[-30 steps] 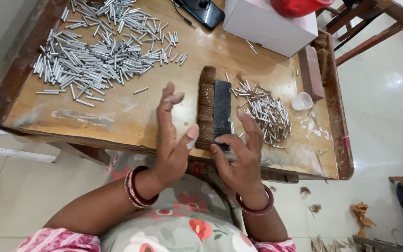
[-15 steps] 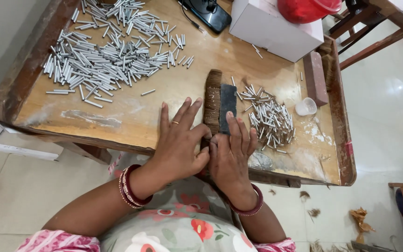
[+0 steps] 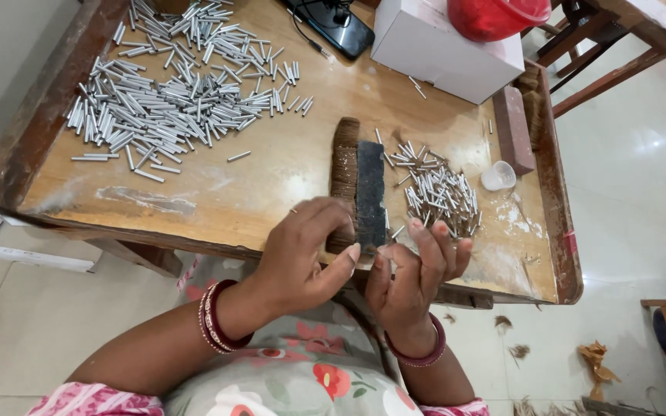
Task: Polishing or deburring small metal pins at a manufacturing workbench.
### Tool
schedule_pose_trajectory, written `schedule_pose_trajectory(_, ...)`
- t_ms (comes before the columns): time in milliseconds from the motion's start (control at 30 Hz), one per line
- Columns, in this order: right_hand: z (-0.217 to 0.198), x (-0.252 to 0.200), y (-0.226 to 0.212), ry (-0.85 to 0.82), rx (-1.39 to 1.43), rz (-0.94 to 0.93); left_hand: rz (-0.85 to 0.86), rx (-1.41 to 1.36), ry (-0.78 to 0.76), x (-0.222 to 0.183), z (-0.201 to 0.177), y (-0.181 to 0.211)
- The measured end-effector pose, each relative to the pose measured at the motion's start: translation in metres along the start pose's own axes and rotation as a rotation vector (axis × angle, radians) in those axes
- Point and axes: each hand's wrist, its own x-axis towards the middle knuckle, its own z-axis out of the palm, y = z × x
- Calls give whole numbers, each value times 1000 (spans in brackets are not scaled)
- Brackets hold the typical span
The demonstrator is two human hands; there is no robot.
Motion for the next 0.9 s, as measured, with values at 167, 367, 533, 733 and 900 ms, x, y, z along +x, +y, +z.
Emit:
schedule_pose_trajectory(167,-3,-6,0,45,-27,-46,-157,-190,-224,-7,13,8)
schedule_pose_trajectory(367,-20,2,-2,-43,121,42,38,-232,-155,-13,20,12)
schedule_pose_trajectory(533,-27,1,11,-21,115,41,140,-183,-112,-17,18,8)
schedule_pose_trajectory(733,-39,21,21,-330,-48,139,-37,-174,87,-16,14,9)
schedule_pose_trajectory(900,-24,8,-1,-186,892,412,59,-241,-36,-21,25,17)
